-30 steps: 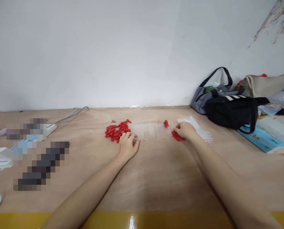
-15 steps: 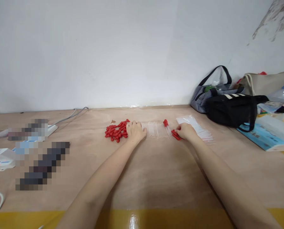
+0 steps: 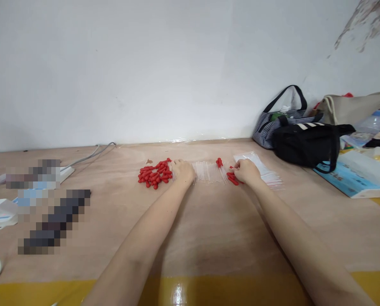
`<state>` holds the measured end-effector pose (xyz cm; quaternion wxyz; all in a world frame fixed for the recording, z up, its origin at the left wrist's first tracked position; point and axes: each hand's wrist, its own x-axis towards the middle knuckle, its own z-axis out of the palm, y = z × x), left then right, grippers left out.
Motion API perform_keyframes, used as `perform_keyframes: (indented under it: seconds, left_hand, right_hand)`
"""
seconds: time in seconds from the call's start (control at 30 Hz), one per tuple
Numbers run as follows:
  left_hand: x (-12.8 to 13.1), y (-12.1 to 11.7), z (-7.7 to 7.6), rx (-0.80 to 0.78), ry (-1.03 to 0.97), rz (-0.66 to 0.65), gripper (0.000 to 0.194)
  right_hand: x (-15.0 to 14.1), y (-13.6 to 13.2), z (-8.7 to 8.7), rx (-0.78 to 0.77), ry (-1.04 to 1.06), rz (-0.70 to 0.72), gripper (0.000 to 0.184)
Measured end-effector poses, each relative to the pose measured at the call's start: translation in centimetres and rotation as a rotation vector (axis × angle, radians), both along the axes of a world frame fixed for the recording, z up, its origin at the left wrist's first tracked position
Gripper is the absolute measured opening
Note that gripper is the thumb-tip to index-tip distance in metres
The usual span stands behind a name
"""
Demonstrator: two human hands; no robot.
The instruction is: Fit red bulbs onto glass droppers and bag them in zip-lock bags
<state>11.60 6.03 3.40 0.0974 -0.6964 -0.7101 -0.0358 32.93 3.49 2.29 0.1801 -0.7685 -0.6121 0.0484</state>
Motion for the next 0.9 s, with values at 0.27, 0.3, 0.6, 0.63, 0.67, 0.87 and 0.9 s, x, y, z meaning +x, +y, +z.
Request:
perform_keyframes:
  seconds: [0.27, 0.3, 0.6, 0.63, 0.67, 0.87, 0.9]
  left_hand:
    - [0.8, 0.1, 0.4, -0.027, -0.023, -0.018, 0.023]
    - [0.7, -0.1, 0.7, -0.019, -0.035, -0.030, 0.024]
    - [-5.5, -4.3, 0.4, 0.195, -0.209, -0.569, 0.018]
    - [-6.5, -4.8, -0.5, 0.236, -0.244, -0.646, 0.018]
    - [-7.4, -5.2, -1.4, 0.277, -0.273, -0.715, 0.018]
    - [-9.1, -6.5, -4.2, 0.472, -0.342, -0.944, 0.019]
    - [-9.0, -6.5, -4.2, 0.476, -0.342, -0.953, 0.019]
  right_hand:
    - [-1.3, -0.3, 0.8, 0.136, 0.089, -0.003, 0.015]
    - [-1.6, -0.3, 0.9, 0.170, 0.138, 0.017, 0.015]
    - [-6.4, -2.9, -0.8, 0.458, 0.454, 0.581, 0.018]
    - [-6.9, -3.4, -1.1, 0.471, 0.462, 0.644, 0.016]
    - [-7.3, -3.9, -1.4, 0.476, 0.467, 0.708, 0.015]
    - [-8.4, -5.2, -2.8, 0.509, 0.510, 0.845, 0.013]
    - [-8.4, -5.2, -3.1, 0.506, 0.520, 0.838, 0.013]
